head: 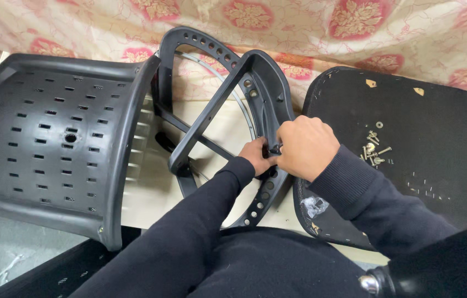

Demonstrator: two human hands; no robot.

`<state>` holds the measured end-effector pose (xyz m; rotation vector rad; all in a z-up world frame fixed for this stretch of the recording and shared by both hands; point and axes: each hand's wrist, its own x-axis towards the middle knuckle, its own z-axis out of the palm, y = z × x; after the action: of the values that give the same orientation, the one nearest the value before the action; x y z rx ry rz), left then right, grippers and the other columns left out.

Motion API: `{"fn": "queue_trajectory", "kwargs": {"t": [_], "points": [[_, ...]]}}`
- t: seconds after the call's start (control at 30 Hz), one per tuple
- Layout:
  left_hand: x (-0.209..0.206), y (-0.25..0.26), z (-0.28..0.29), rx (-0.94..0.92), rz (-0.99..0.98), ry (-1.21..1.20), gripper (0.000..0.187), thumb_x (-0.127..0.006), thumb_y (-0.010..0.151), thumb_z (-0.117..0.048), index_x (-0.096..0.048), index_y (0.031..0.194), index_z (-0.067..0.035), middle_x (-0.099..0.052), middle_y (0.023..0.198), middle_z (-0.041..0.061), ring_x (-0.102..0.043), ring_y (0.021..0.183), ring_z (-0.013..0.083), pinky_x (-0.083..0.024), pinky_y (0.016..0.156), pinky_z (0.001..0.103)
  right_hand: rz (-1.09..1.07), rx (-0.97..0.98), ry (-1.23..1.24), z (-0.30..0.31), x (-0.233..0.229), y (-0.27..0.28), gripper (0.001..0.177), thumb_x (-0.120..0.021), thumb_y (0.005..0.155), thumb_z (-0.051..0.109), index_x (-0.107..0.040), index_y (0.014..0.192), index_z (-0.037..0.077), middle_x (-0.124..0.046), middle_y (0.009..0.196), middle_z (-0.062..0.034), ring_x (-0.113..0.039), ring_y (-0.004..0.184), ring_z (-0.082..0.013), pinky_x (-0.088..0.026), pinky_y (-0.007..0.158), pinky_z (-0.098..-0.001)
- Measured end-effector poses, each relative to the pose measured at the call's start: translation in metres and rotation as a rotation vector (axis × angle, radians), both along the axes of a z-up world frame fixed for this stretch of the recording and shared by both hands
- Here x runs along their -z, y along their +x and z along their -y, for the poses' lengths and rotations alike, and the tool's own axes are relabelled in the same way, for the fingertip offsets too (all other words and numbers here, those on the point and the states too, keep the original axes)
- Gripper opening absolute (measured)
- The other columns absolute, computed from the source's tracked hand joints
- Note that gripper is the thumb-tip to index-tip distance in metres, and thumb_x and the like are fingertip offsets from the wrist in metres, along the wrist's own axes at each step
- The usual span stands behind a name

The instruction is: The person uses a screwdriver to fasten screws into a black plastic chair frame, securing the frame to the chair seat. They repeatedly insert and tighten screws at multiple locations along the frame's edge.

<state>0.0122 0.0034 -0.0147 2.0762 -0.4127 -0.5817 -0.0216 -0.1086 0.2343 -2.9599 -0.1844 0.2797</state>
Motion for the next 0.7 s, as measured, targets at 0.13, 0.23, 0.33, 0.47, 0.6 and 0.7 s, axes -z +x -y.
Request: {"fn": "queue_trajectory", "kwargs": {"t": [0.13, 0.23, 0.33, 0.47, 0.6, 0.7], "points": [[0.004, 0.001, -0.003, 0.011, -0.001, -0.021, 0.05, -0.087, 0.072, -0.035, -0.064, 0.096, 0.002, -0.072, 0.087, 0.021, -0.072, 0.083, 0.0344, -0.057, 0.077, 0.041, -0.127, 0.124, 0.006, -0.005, 0.0, 0.003, 0.036, -0.087, 0.067, 0.03, -0.078, 0.091, 0.004, -0.073, 0.083, -0.0239, -0.073, 0.083, -0.0421, -0.059, 0.079, -0.0474], [0.006, 0.001, -0.003, 0.023, -0.009, -0.013, 0.049, -0.087, 0.072, -0.035, -0.064, 0.094, 0.002, -0.072, 0.086, 0.021, -0.072, 0.081, 0.0342, -0.057, 0.076, 0.04, -0.132, 0.187, -0.007, -0.01, 0.002, 0.005, 0.03, -0.082, 0.07, 0.025, -0.078, 0.089, 0.002, -0.073, 0.085, -0.0251, -0.073, 0.086, -0.0434, -0.059, 0.081, -0.048], [0.006, 0.002, -0.003, 0.018, -0.013, -0.016, 0.048, -0.087, 0.072, -0.035, -0.065, 0.095, 0.001, -0.073, 0.086, 0.02, -0.072, 0.081, 0.0337, -0.057, 0.076, 0.04, -0.105, 0.191, -0.039, -0.016, 0.004, 0.005, 0.026, -0.077, 0.074, 0.022, -0.078, 0.086, -0.001, -0.072, 0.085, -0.0265, -0.072, 0.086, -0.0448, -0.059, 0.082, -0.0489], [0.008, 0.0, -0.003, 0.022, -0.002, -0.022, 0.054, -0.089, 0.073, -0.04, -0.064, 0.097, 0.002, -0.072, 0.088, 0.02, -0.072, 0.082, 0.0342, -0.056, 0.077, 0.041, -0.165, 0.213, -0.046, -0.012, 0.01, 0.009, 0.023, -0.077, 0.072, 0.02, -0.077, 0.085, 0.001, -0.071, 0.085, -0.0274, -0.071, 0.088, -0.0463, -0.058, 0.083, -0.0499], [0.01, -0.001, -0.005, -0.008, 0.024, -0.052, 0.056, -0.089, 0.073, -0.041, -0.064, 0.1, 0.001, -0.072, 0.087, 0.02, -0.072, 0.082, 0.034, -0.056, 0.077, 0.041, 0.013, -0.025, 0.016, 0.002, 0.015, 0.003, 0.036, -0.08, 0.067, 0.02, -0.07, 0.095, -0.002, -0.068, 0.09, -0.0261, -0.069, 0.085, -0.0475, -0.056, 0.075, -0.0538], [0.012, 0.001, -0.004, -0.012, 0.011, -0.052, 0.057, -0.089, 0.073, -0.043, -0.064, 0.099, 0.002, -0.072, 0.085, 0.019, -0.071, 0.08, 0.0329, -0.056, 0.076, 0.041, 0.02, -0.173, -0.003, 0.012, 0.013, 0.005, 0.025, -0.076, 0.072, 0.014, -0.069, 0.088, -0.004, -0.07, 0.079, -0.0244, -0.071, 0.08, -0.0447, -0.056, 0.072, -0.0529]]}}
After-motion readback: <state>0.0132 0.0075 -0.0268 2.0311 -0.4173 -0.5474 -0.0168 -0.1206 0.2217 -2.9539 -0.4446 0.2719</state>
